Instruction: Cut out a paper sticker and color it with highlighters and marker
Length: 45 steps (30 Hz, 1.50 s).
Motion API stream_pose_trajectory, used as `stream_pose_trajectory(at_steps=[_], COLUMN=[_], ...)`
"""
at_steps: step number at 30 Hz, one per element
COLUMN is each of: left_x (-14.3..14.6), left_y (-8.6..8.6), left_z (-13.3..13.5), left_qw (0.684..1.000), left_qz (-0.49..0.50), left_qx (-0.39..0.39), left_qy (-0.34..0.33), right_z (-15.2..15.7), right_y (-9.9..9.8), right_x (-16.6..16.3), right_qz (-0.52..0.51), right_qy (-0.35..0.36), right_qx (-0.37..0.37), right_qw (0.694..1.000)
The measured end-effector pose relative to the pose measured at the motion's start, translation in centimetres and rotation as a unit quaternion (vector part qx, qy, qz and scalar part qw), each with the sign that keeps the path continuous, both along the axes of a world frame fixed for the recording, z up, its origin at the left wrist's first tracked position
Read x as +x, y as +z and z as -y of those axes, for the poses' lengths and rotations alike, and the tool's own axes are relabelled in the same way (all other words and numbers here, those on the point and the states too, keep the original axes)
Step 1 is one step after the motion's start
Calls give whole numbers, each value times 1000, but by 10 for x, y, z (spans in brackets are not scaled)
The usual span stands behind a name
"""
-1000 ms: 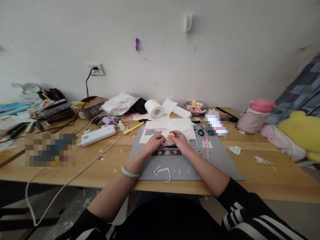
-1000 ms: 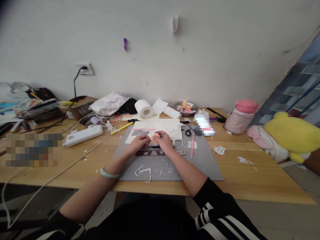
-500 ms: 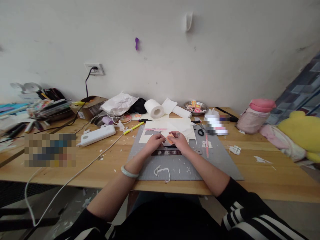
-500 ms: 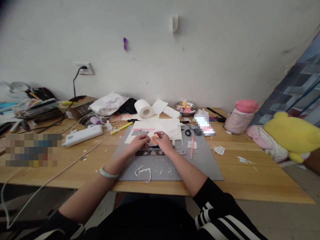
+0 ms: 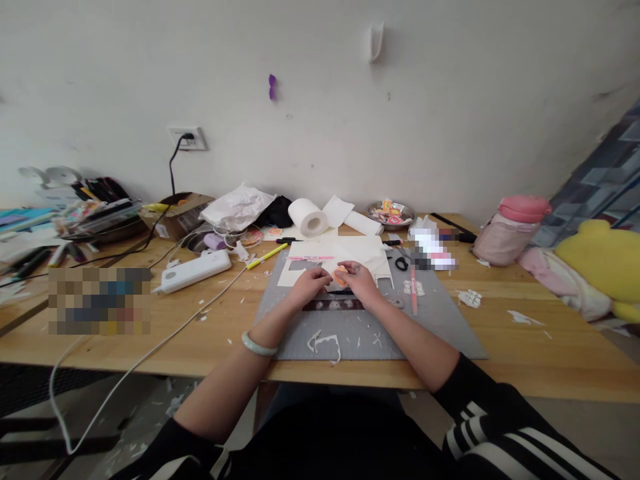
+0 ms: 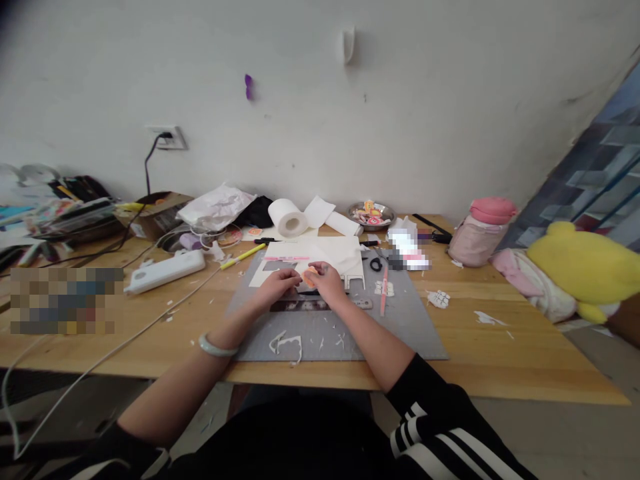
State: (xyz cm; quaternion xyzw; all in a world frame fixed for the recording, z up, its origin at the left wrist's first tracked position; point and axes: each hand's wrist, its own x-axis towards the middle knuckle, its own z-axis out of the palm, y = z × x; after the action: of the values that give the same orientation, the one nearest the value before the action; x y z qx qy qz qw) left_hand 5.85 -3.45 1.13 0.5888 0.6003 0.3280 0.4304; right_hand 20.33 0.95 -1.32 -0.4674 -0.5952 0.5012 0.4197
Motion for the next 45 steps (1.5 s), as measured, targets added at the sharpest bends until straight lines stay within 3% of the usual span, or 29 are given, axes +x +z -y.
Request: stream_pose_trajectory(at_steps=[14, 23, 45], left_x=[-1, -3, -2], left_y=[2, -4, 2], left_z=[1, -2, 1], left_qw=[1000, 1000, 999], left_qz=[-19, -13, -22], left_qx=[-5, -9, -18], left_qy=[-20, 2, -46], right_z=[0, 0, 1], right_y=[0, 2, 6], right_x=[0, 1, 2], right_qz=[4, 6, 55], right_qy=[18, 21, 31], right_qx=[4, 7, 33], right_qw=[1000, 1000, 997])
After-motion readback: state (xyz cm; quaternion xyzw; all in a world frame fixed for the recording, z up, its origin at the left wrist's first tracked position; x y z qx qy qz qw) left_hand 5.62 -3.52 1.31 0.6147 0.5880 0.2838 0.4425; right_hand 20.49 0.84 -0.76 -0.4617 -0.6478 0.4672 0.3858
